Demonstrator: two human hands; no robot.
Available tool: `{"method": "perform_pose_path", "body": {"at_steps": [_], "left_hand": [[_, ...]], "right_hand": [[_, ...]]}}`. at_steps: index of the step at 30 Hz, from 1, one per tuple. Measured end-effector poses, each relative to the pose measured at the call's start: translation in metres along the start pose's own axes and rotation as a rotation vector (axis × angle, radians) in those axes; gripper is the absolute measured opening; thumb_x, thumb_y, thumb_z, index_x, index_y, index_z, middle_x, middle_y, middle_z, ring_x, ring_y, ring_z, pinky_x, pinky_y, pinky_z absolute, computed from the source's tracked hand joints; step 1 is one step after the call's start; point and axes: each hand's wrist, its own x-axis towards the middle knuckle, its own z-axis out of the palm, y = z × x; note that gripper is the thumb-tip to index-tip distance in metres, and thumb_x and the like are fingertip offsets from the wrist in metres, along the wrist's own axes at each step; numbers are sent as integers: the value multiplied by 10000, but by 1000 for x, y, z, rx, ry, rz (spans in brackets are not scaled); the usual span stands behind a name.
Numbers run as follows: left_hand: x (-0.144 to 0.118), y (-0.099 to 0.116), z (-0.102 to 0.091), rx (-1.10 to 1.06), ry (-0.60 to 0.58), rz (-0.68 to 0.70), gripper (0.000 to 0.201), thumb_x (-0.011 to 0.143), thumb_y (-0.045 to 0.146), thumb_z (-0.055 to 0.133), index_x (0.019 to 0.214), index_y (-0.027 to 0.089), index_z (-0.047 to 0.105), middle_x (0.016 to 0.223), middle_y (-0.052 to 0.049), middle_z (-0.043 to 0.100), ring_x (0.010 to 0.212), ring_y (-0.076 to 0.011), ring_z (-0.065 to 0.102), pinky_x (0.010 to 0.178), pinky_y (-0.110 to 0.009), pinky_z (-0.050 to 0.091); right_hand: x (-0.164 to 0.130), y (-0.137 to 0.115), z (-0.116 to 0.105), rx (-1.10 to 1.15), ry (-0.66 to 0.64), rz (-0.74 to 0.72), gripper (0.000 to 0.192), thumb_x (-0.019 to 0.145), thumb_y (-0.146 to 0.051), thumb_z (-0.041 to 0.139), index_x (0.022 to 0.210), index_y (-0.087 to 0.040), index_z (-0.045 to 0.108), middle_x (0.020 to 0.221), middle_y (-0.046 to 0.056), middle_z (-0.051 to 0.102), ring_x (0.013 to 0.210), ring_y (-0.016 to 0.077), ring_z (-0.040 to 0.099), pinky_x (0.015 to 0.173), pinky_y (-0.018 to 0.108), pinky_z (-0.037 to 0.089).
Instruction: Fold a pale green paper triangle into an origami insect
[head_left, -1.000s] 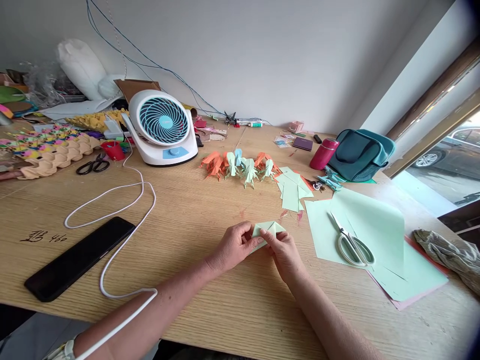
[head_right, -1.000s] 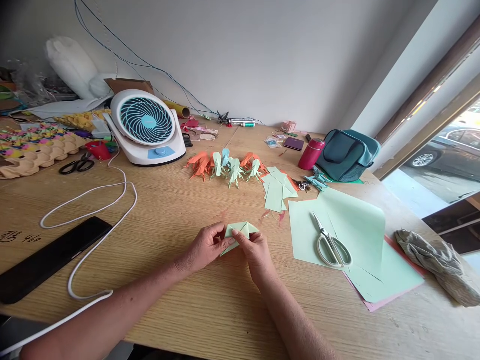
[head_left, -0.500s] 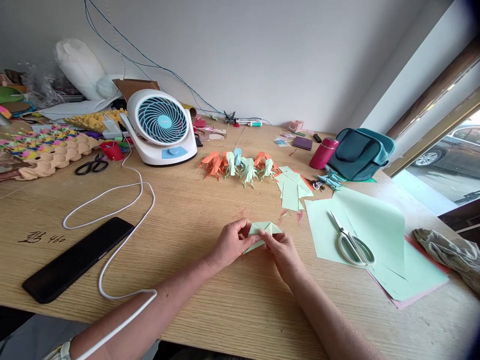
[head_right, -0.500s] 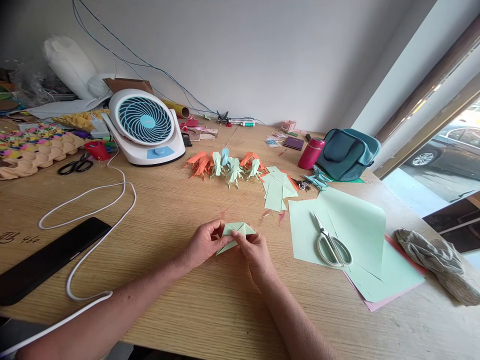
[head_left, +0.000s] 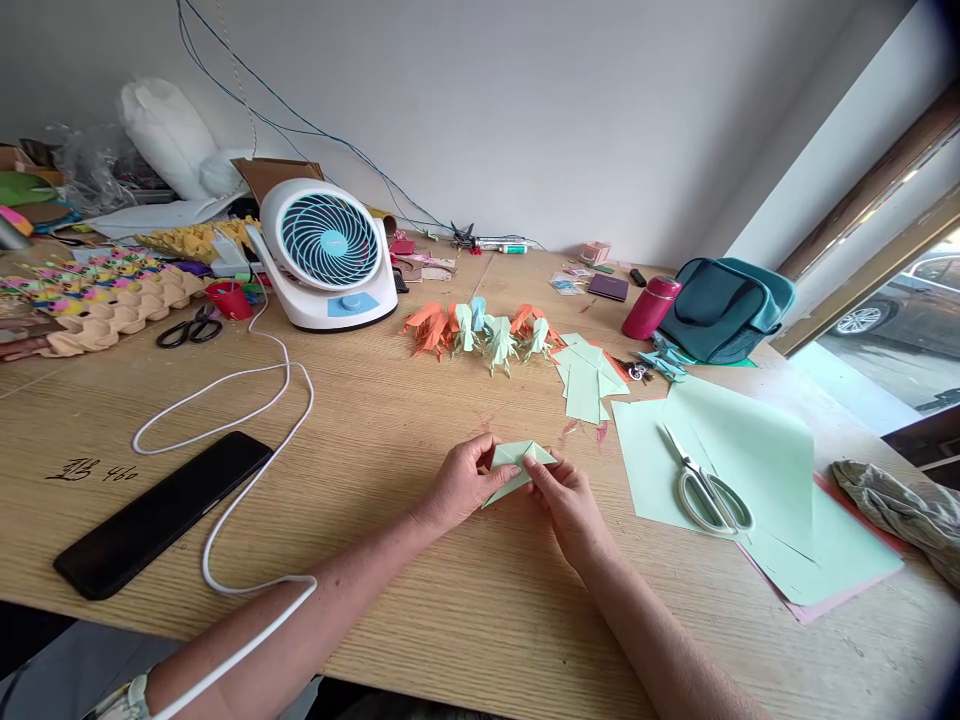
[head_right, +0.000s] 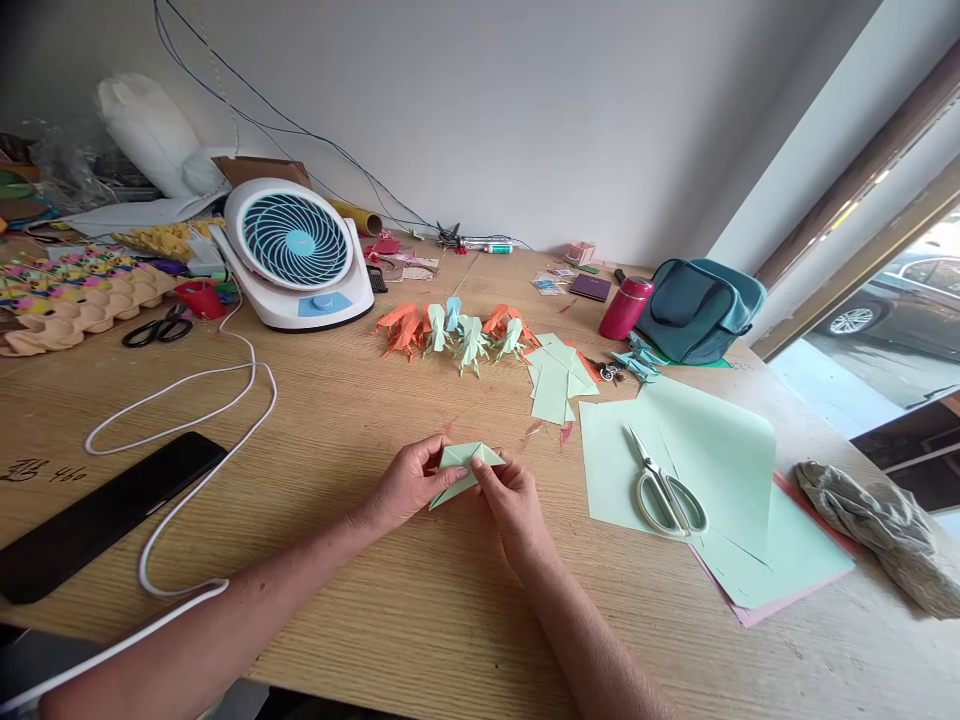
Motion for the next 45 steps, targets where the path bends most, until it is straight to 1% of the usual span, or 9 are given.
{"method": "perform_pose_path", "body": {"at_steps": [5,9,13,22,26,31,36,41,45], "left_hand": [[2,-2,-1,-65,1,-16,346,740,456,734,783,150,577,721,9,601,676,-123,540,613,-220,423],[3,-1,-2,-176,8,-24,359,729,445,748,827,143,580,730,17,583,675,-113,517,622,-218,409],[2,-1,-3,-166,6,-17,349,746,444,738,806,137,582,697,32,533,656,-101,473,614,-211,375],[2,1,-4,-191,-29,-39,407,755,463,732,686,171,456,646,56,443,615,-85,403,576,-203,308],[2,-1,-3,-172,-30,-58,411,741,487,735,709,169,477,638,58,445,599,-85,390,564,-207,303],[4,-5,-5,-130,53,-68,400,749,504,720,749,152,531,657,46,464,619,-97,408,581,-217,323],[5,-5,-6,-167,-1,-72,401,736,496,740,777,142,555,708,25,519,668,-110,453,618,-224,348],[3,-2,-6,-187,-30,-84,404,734,495,744,731,151,533,672,40,480,641,-98,419,598,-220,323],[2,1,-6,-166,-42,-50,361,765,472,719,732,149,563,664,40,483,633,-97,409,600,-221,324]], "right_hand": [[-2,-2,1,6,15,-12,297,768,-487,768,799,-215,653,717,-24,592,640,118,484,674,261,399],[-2,-4,2,-9,45,-33,311,769,-476,773,736,-203,628,656,-31,564,628,112,475,640,249,370],[-2,-5,4,-51,63,-49,349,740,-492,787,696,-197,606,617,-36,551,596,108,449,600,249,345],[-1,-3,3,-46,18,-61,331,751,-489,774,720,-193,630,645,-21,583,640,120,499,664,260,397],[0,-2,4,-61,39,-82,329,746,-486,776,723,-191,632,649,-18,590,638,124,509,665,267,406],[-1,-3,6,-128,22,-95,337,761,-505,755,754,-188,640,658,-12,598,647,128,513,679,271,411],[-2,-1,5,-216,25,-86,382,779,-546,719,715,-179,634,630,-10,578,613,124,490,629,265,384],[-2,1,5,-233,21,-93,398,765,-553,729,683,-179,623,617,-6,573,599,123,480,596,262,373],[-2,3,4,-239,-30,-108,402,769,-550,725,650,-190,592,572,-30,505,554,111,403,537,258,318]]}}
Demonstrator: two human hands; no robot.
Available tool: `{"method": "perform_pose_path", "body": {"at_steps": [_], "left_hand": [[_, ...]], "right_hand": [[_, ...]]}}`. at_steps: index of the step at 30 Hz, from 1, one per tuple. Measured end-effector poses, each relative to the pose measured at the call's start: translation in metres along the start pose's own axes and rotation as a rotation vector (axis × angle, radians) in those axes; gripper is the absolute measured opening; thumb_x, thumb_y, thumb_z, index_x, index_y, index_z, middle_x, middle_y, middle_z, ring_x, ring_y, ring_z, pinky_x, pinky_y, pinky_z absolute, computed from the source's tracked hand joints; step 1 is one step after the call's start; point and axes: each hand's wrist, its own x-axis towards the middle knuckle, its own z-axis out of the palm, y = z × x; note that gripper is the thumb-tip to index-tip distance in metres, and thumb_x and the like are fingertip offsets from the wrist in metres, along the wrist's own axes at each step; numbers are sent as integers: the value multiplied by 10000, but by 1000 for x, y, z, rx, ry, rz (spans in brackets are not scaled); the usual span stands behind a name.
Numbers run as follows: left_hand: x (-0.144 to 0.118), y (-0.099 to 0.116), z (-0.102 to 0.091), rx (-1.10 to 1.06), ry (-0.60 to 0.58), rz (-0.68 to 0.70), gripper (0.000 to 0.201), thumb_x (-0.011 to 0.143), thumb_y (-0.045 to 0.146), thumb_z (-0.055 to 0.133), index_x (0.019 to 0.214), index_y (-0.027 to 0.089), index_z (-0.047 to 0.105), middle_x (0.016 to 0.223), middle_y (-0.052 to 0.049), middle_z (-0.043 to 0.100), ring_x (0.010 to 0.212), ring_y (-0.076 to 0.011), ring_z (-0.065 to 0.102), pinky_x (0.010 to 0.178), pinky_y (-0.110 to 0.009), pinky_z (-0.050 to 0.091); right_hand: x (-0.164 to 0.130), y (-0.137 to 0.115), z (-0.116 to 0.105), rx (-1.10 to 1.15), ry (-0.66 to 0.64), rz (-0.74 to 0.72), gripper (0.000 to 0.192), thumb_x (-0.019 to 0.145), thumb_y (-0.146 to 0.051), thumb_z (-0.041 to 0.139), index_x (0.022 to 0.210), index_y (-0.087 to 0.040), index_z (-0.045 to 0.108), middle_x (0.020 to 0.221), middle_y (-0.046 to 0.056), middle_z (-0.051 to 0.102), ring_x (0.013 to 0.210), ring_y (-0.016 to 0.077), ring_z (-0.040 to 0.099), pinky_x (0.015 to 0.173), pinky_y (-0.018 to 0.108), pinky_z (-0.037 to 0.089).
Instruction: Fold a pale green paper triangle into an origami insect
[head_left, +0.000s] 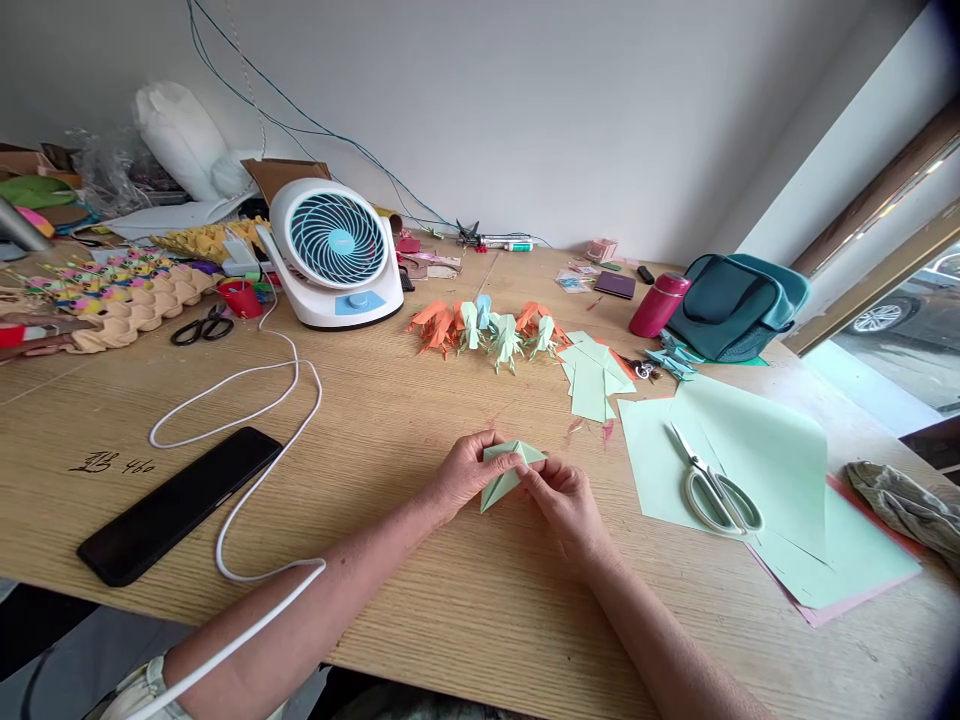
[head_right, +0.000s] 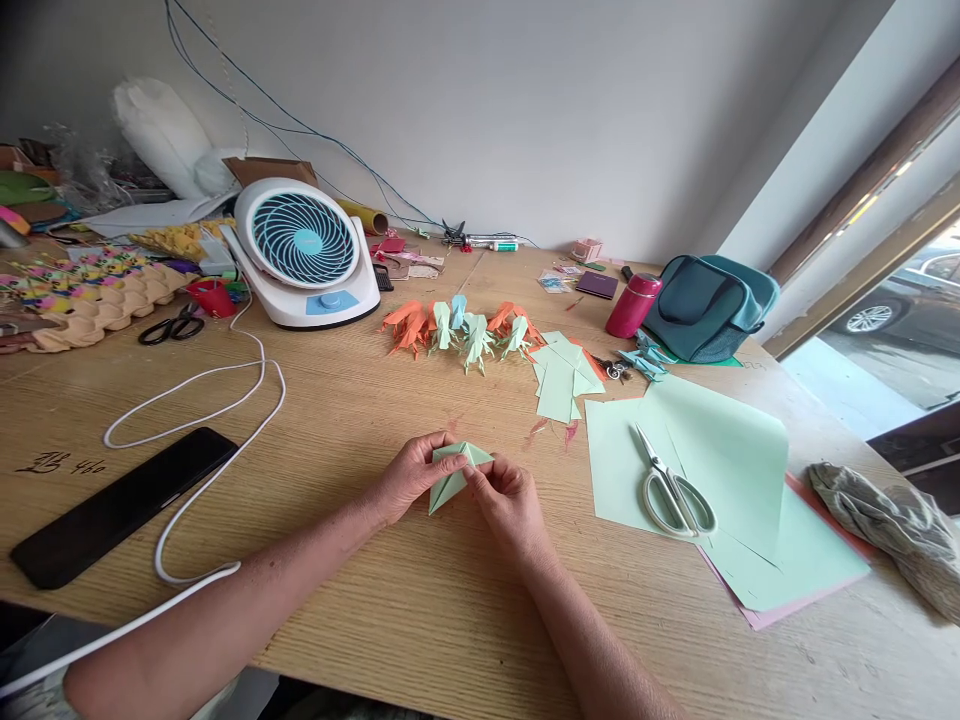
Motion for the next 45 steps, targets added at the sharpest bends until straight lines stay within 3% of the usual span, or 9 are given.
{"method": "perform_pose_path", "body": {"at_steps": [9,16,28,35,39,45], "left_hand": [[0,2,-1,129,41,73,284,808,377,656,671,157,542,629,48,462,621,-96,393,606,-224,319],[0,4,0,105,41,118,253,796,380,669,718,152,592,696,17,539,687,-119,467,672,-235,368],[0,2,0,-52,48,31,401,730,489,762,665,150,557,624,45,466,618,-91,399,619,-218,338],[0,2,-1,-154,-7,-68,508,854,655,542,826,151,593,715,-3,551,649,-124,503,640,-248,413],[1,-1,1,-21,-10,-9,479,821,614,608,689,162,521,632,27,477,597,-107,452,600,-232,390],[0,-3,0,270,130,179,489,879,534,546,577,187,377,567,53,303,557,-92,305,548,-233,267]], "right_hand": [[1,4,0,-86,-31,-22,427,792,-581,682,659,-190,572,578,-37,456,562,110,369,523,255,287],[-1,3,2,-125,-46,-23,452,793,-599,669,640,-185,575,590,-26,463,573,112,375,516,253,284],[-2,1,2,-114,-7,-20,445,796,-595,674,639,-195,555,572,-34,461,544,108,352,525,264,280],[-1,-5,-4,-32,144,-6,422,777,-583,696,654,-190,603,610,-14,533,571,119,417,570,268,340],[0,-7,-5,-19,200,-9,428,760,-590,711,653,-188,609,615,-8,528,572,121,406,568,271,339],[-2,-9,-6,-4,176,-14,412,767,-581,712,669,-195,608,618,-9,511,585,124,401,566,268,340]]}}
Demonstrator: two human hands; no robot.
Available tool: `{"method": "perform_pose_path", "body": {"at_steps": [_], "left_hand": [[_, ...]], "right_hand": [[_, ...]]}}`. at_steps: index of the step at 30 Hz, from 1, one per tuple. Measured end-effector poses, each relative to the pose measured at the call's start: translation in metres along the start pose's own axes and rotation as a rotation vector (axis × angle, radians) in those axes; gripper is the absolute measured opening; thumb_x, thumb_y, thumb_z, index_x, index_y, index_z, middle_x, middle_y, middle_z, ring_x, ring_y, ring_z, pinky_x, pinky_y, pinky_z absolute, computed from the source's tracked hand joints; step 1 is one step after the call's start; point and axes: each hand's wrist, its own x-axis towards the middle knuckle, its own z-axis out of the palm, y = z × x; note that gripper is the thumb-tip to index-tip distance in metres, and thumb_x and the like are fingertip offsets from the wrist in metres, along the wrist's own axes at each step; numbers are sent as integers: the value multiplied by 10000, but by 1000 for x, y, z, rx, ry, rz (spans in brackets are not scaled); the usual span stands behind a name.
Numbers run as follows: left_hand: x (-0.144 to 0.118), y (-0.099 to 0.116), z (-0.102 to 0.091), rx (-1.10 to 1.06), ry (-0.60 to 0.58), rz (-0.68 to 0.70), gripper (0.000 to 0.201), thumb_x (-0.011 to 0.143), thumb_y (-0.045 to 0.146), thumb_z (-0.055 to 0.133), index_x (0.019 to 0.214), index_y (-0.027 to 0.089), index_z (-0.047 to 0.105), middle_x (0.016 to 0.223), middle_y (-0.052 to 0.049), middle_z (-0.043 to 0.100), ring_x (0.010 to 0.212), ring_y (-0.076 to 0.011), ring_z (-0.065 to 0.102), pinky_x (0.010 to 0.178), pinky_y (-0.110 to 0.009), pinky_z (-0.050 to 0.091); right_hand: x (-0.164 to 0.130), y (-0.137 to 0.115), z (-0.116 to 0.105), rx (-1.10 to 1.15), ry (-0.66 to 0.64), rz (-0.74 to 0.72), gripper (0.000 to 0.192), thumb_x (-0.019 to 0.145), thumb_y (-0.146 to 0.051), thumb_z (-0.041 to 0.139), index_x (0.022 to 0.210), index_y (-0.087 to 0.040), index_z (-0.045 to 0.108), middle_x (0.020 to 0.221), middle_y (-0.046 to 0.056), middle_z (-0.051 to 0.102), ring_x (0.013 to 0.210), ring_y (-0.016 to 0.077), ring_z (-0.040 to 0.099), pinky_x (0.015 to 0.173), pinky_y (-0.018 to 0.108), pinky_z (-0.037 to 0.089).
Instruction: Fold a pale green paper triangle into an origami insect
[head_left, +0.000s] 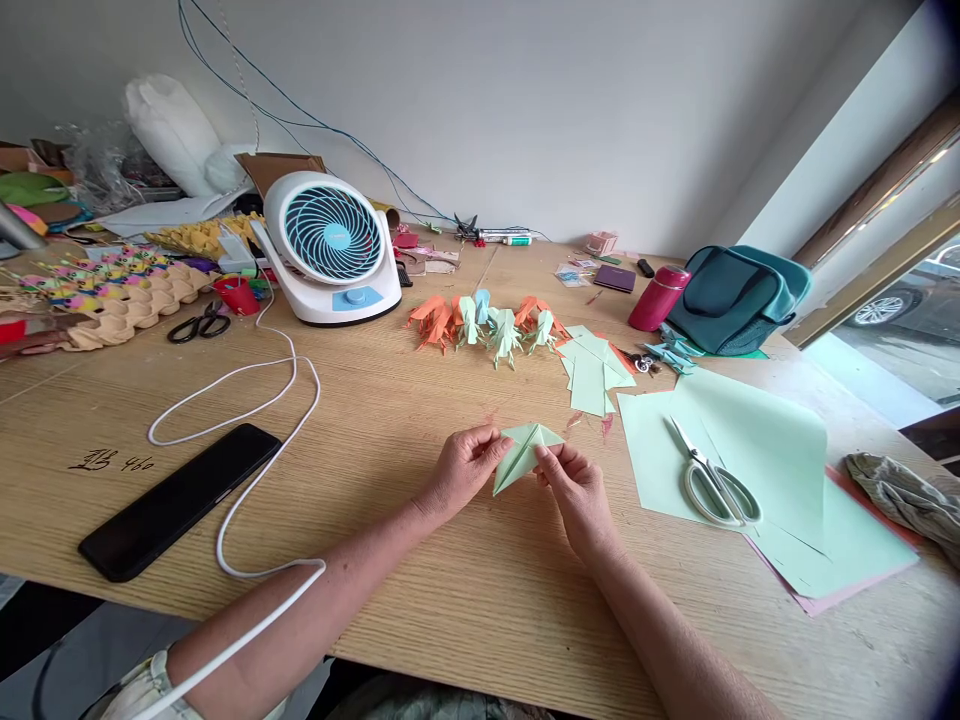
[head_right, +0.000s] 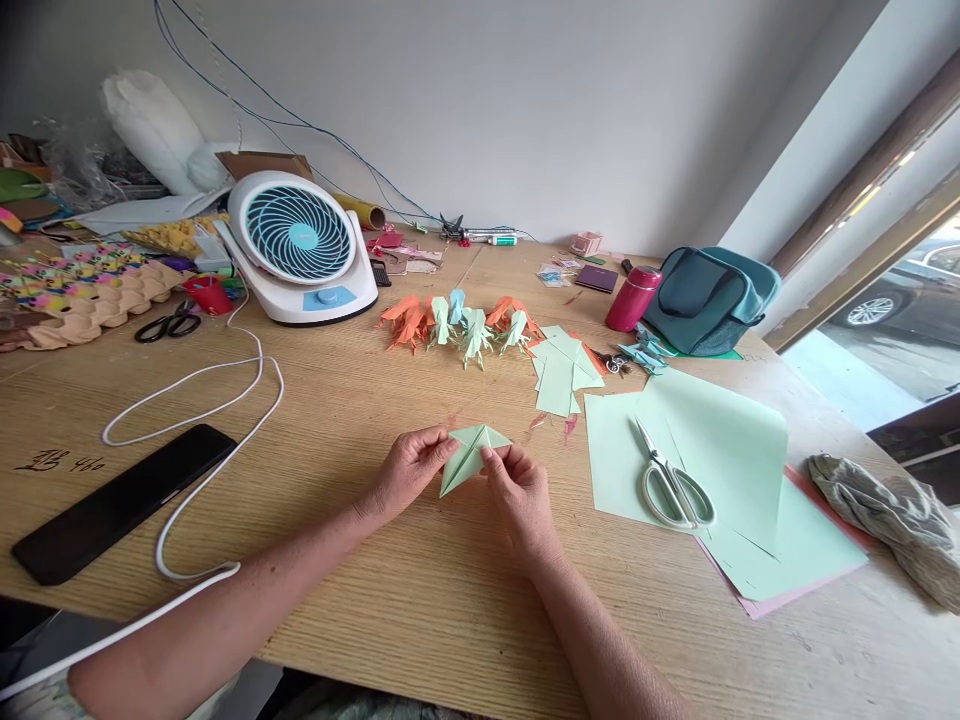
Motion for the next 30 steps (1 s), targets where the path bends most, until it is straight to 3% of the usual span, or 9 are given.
{"method": "perform_pose_path", "body": {"at_steps": [7,13,19,25,30], "left_hand": [[-4,11,0,61,77,66,441,890,456,552,577,181,405,563,53,332,551,-87,306,551,-228,277],[-9,13,3,-93,57,-14,413,883,490,578,615,181,521,526,39,474,510,-96,451,539,-223,368],[-7,10,4,-187,41,-59,442,830,537,646,597,172,555,516,37,475,498,-90,445,529,-230,367],[-3,9,3,-391,-68,-223,420,672,521,799,645,137,632,564,36,508,491,-58,374,469,-213,282],[-2,9,4,-485,-111,-360,438,551,468,884,728,112,700,643,-3,619,567,-82,495,549,-221,387]], "right_hand": [[0,-2,4,12,-106,-22,412,742,-587,721,658,-205,592,593,-23,515,560,120,407,554,264,343],[-4,6,9,-135,-224,-22,462,726,-606,721,567,-185,616,531,-10,502,541,127,408,499,260,294],[-6,6,7,-176,-296,-31,442,802,-587,662,655,-170,658,597,2,515,570,125,397,522,258,281],[-5,7,4,-225,-277,-39,476,791,-574,677,558,-180,547,532,-39,358,521,92,257,490,263,183],[-7,2,5,-257,-333,-9,484,797,-592,663,567,-173,583,523,-42,355,519,91,248,491,259,178]]}}
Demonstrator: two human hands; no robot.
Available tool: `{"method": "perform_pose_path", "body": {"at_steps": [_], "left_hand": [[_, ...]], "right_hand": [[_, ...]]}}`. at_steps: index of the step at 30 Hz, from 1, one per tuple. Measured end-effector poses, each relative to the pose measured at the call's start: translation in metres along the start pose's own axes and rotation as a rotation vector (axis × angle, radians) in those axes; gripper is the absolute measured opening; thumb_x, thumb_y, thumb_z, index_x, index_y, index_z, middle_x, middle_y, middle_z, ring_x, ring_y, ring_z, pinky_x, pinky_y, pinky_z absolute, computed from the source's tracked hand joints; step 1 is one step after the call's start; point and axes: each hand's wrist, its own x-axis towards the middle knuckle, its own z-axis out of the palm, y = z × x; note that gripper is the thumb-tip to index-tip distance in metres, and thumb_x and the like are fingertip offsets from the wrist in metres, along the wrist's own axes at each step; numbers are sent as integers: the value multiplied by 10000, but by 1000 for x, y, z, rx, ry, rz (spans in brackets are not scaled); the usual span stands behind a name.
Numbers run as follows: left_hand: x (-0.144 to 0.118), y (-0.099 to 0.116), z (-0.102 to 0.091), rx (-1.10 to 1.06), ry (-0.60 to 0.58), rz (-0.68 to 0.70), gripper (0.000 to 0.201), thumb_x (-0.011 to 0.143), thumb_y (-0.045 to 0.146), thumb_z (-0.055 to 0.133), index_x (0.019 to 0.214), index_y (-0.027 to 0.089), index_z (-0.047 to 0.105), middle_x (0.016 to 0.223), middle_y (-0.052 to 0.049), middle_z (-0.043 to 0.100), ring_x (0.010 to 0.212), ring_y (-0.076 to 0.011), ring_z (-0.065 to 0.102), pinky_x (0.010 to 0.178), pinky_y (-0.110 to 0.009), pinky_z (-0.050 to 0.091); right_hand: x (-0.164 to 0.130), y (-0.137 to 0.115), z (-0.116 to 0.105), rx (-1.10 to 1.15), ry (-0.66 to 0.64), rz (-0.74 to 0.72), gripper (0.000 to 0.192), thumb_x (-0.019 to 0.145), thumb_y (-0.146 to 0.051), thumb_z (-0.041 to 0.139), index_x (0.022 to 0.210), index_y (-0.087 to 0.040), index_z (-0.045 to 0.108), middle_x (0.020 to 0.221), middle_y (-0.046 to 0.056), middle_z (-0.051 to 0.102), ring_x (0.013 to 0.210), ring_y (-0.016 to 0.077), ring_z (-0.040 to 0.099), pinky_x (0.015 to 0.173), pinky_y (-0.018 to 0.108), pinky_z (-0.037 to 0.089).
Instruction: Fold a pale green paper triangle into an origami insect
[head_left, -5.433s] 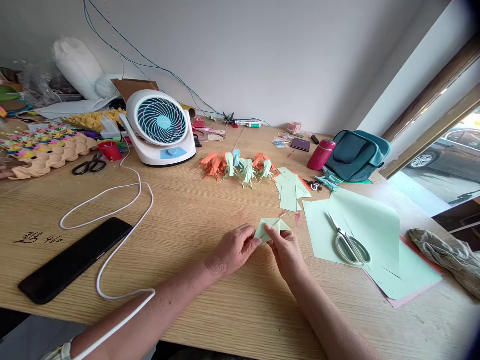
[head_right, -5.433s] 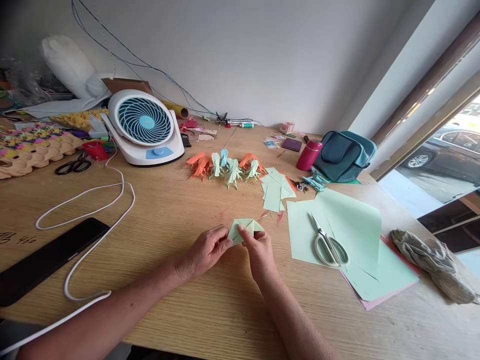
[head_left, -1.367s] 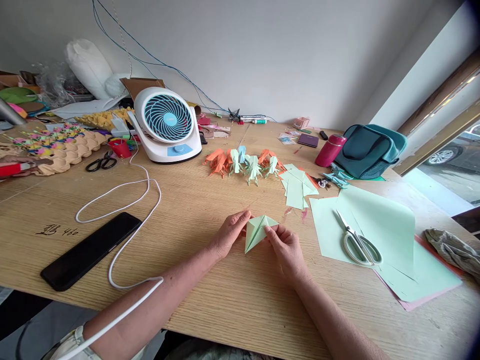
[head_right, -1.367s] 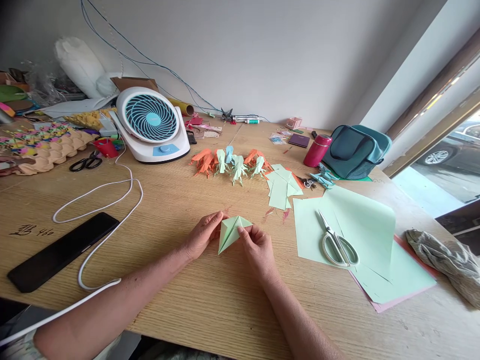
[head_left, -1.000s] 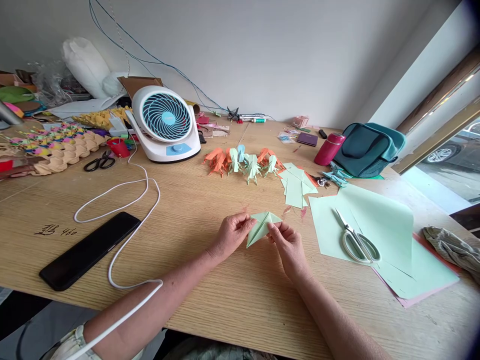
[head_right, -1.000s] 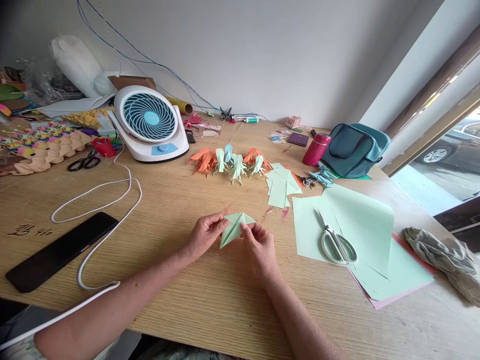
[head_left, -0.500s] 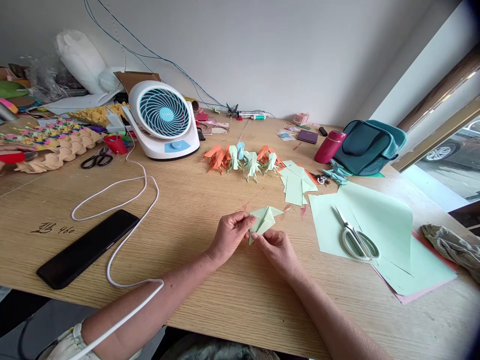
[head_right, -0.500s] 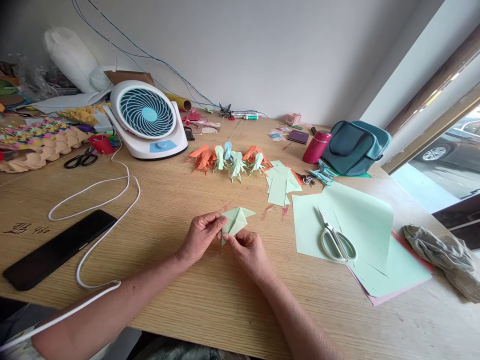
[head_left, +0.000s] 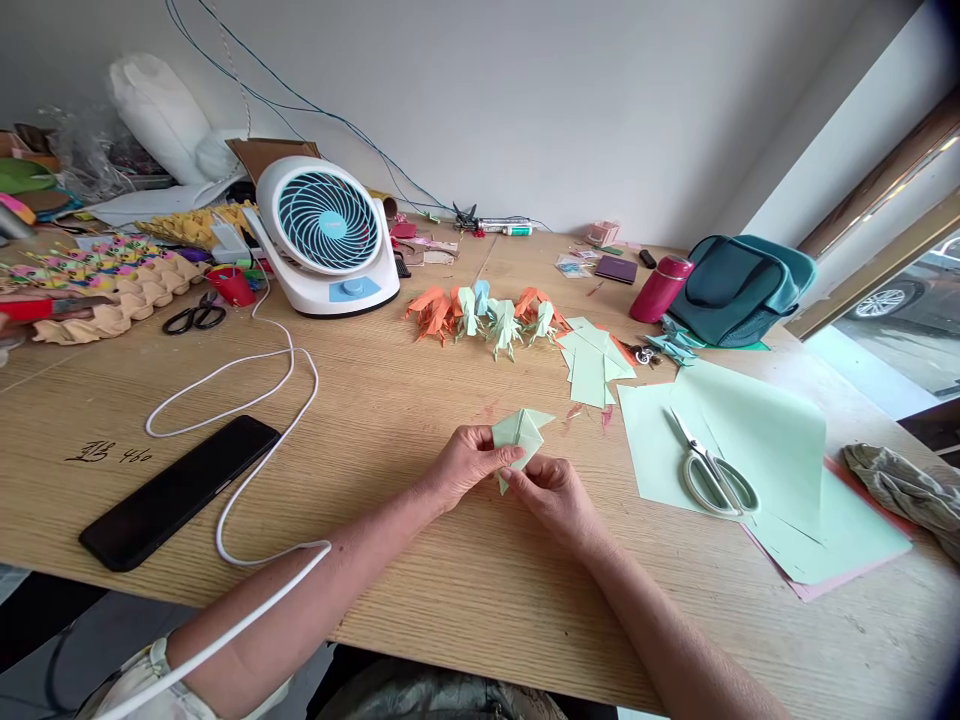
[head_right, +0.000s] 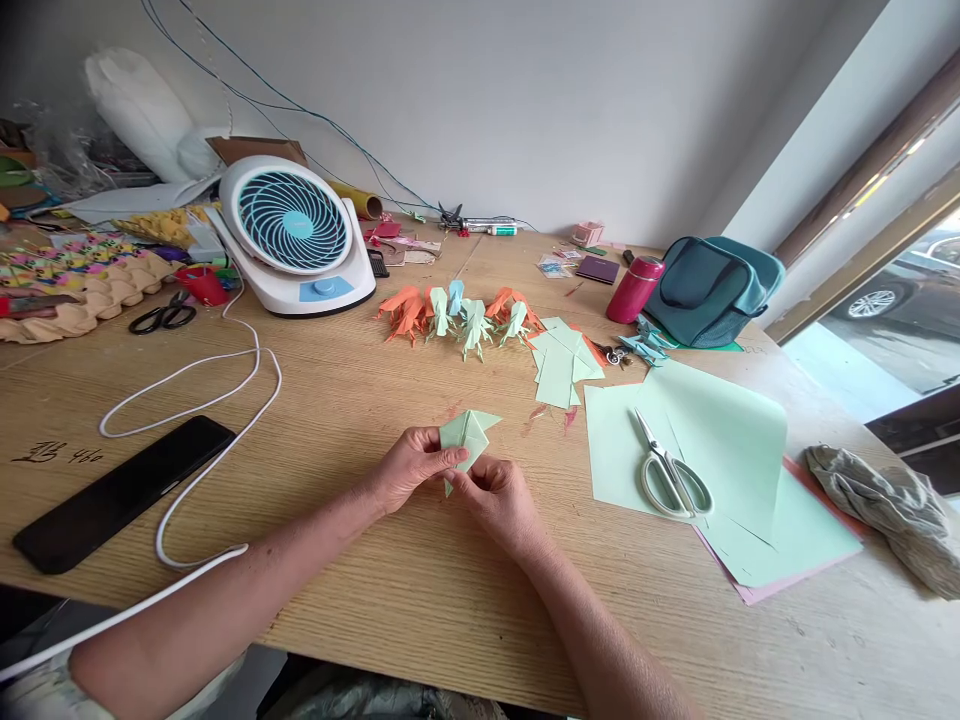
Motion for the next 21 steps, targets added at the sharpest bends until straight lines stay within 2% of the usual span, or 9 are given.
{"method": "perform_pose_path", "body": {"at_steps": [5,8,14,18,19,21], "left_hand": [[2,-5,-2,-7,75,16,447,559,491,873,693,118,667,584,25,539,528,-67,413,504,-218,308],[2,-5,-2,-20,84,49,437,579,486,864,683,119,649,567,39,498,518,-55,358,495,-216,255],[-2,3,0,-34,-80,5,442,611,497,852,707,113,654,571,48,465,528,-50,338,494,-212,231],[-1,6,-2,-50,-95,-29,462,606,509,854,711,101,665,575,39,480,534,-50,347,496,-209,225],[-1,6,-3,-72,-99,-43,463,603,506,858,711,99,666,575,39,481,531,-48,344,490,-208,216],[0,6,-4,-125,-123,-84,455,593,485,873,723,99,672,582,40,482,528,-42,340,474,-201,195]], "right_hand": [[-1,-6,-2,-5,-86,-48,459,853,-572,608,625,-173,617,581,-16,466,554,109,347,514,256,254],[-2,-7,-2,-45,-99,-45,439,865,-533,600,612,-175,589,569,-26,437,544,103,333,505,253,252],[-5,-7,1,-185,-44,-96,388,861,-429,621,590,-185,486,565,-59,313,539,89,259,496,246,215],[-5,-12,-13,-184,-124,-132,340,898,-453,596,697,-178,586,643,-24,492,603,112,414,552,242,329],[-4,-12,-18,-179,-112,-136,336,917,-465,570,744,-180,613,676,-10,541,627,122,456,574,247,361],[-1,-11,-28,-162,13,-147,331,951,-474,519,821,-191,628,707,6,586,637,133,505,595,257,407]]}}
